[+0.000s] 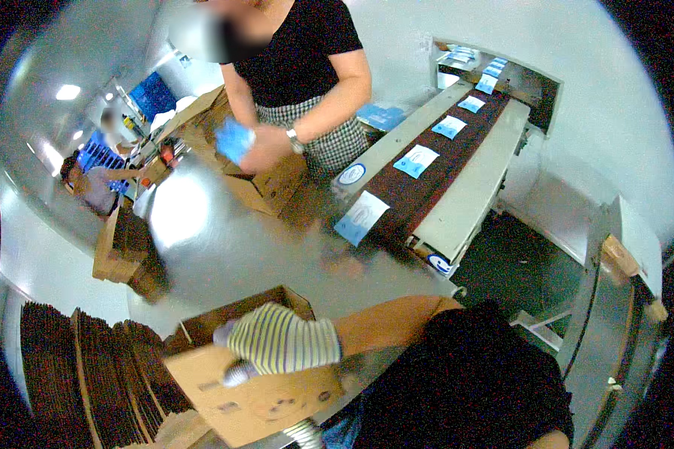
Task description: The person picks up flat cardboard pieces from a stack, folds them into boxes, and then places several blue packaged items from a conveyor belt into the boxes.
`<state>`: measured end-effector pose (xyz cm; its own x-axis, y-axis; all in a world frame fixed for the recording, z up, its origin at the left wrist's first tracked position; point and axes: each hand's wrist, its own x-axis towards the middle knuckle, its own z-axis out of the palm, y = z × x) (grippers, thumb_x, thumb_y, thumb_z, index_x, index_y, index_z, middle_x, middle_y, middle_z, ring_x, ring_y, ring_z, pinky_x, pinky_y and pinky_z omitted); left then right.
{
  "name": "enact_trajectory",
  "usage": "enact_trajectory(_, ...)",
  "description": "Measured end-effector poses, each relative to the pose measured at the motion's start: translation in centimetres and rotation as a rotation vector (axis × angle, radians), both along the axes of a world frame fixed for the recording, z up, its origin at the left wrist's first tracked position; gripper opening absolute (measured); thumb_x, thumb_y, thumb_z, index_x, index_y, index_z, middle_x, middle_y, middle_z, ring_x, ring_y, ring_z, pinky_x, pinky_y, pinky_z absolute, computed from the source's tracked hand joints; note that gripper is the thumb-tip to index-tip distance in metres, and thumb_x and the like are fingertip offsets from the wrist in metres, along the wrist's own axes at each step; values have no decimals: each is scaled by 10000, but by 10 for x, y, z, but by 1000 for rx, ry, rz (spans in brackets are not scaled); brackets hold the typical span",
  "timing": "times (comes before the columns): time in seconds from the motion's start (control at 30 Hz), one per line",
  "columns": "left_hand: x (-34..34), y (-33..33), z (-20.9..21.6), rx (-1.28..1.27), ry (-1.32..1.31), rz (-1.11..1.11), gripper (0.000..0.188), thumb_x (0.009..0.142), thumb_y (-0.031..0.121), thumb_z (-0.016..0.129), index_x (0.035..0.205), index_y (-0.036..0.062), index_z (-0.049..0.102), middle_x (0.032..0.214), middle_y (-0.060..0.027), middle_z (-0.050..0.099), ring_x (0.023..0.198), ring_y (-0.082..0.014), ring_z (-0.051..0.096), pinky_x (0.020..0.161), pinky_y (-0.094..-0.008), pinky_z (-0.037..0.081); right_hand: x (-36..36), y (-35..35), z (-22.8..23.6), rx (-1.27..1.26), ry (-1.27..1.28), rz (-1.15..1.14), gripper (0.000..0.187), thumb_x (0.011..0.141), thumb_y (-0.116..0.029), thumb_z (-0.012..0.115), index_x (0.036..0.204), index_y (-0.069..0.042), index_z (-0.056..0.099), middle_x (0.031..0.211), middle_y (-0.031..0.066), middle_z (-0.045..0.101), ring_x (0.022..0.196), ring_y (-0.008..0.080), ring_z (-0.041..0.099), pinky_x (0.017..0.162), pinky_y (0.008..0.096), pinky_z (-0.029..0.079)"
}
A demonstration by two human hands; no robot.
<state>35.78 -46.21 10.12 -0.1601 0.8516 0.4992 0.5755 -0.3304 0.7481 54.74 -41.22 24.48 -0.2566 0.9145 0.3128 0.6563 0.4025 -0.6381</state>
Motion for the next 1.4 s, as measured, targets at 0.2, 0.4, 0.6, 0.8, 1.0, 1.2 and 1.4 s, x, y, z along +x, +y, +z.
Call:
enact_trajectory(0.2,-12,9,-14,-35,155,34,492,934,306,461,1287,-33,406,1226,-238,487,1030,-402,492,855,-498,439,-45,20,-48,16,-249,335,525,815,-514,584,922,-3,525,789,148,603,726,340,612,633,438,505)
enact_trajectory(0.4,-109,-8,-3,36,646,246,557,916,325,472,1351,-6,362,1335,-233,436,1151,-435,455,930,-523,414,-77,35,-115,446,-425,589,531,853,-560,484,907,-34,529,758,87,578,673,237,602,573,377,506)
enact_trajectory(0.6,-130,8,34,5,1232,-169,441,830,310,576,1213,110,487,1282,-94,489,1272,-371,374,1087,-579,214,-59,57,-144,682,-223,563,567,820,-623,483,628,-93,542,564,9,504,651,177,550,526,342,460)
enact_trajectory(0.8,-98,34,29,64,1113,-420,265,679,251,680,833,86,543,748,-86,568,745,-277,571,790,-423,448,-51,80,-171,536,122,66,292,899,-347,502,1037,-94,550,1303,164,448,1259,354,379,1090,480,266)
enact_trajectory(1.0,-80,33,21,70,1022,-349,301,670,287,716,763,119,485,692,-65,512,660,-273,543,643,-413,424,-72,88,-182,290,539,152,256,899,-180,519,1141,-105,561,1418,179,367,1332,362,316,1104,448,258)
enact_trajectory(1.2,-69,25,12,122,988,-250,330,719,350,702,763,119,470,678,-66,492,639,-276,526,622,-411,424,-68,94,-182,288,616,209,253,864,-63,583,1114,-98,595,1387,170,422,1282,358,394,1078,417,310)
enact_trajectory(1.4,-63,22,8,177,990,-169,389,760,436,673,764,109,463,644,-73,479,612,-280,512,602,-414,413,-73,95,-185,309,577,212,317,883,-64,570,1194,-115,546,1407,148,387,1303,346,367,1079,428,327)
